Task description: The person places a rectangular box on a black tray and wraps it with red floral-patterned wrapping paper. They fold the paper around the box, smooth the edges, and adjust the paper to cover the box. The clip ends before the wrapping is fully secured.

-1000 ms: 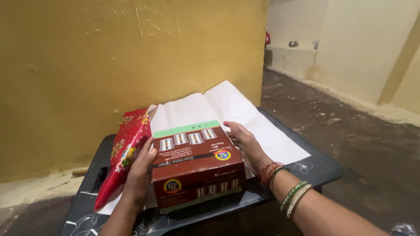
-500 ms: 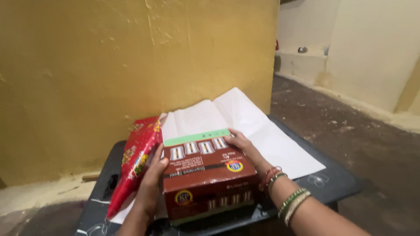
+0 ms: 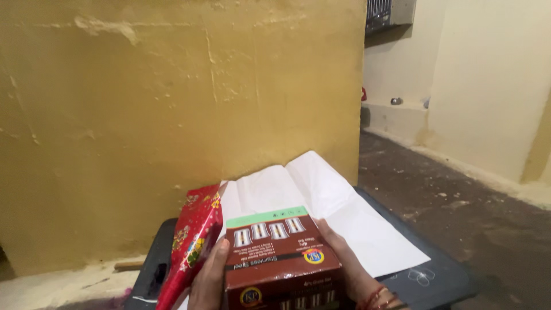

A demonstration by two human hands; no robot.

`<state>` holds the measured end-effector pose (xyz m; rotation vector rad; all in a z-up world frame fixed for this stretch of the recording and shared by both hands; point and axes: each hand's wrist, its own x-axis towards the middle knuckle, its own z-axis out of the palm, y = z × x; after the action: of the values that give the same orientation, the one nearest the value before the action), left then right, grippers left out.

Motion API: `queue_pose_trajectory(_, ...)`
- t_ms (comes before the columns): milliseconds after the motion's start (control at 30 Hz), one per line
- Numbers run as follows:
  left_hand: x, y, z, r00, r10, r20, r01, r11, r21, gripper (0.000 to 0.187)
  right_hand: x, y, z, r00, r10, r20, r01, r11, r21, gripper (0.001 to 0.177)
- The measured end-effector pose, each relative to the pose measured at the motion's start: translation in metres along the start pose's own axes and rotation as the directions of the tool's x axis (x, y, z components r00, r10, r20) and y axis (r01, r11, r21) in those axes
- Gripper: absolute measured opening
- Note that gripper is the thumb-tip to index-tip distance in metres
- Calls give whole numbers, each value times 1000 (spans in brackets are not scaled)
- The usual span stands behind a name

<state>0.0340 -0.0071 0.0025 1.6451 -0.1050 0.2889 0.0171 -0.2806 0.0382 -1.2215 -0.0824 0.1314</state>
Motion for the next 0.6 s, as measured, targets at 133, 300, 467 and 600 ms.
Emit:
queue_pose_trajectory(133,4,-7,0,983,153,100,-139,981,-137,66,-9,-5,5,1000,-22,19,21,998,59,74)
queue_pose_trajectory(300,17,-9,-7,929,171,327,-77,957,-280,68,-18,-12,14,997,-21,70,9,987,162,73)
queue_pose_trajectory(467,23,-25,-7,968,190,165,-174,979,-106,65,-29,-22,21,999,21,47,-30,981,190,75)
queue_pose_trajectory(600,30,-34,-7,917,394,63,-398,914,77,65,-40,-28,13,989,21,145,-48,981,188,103)
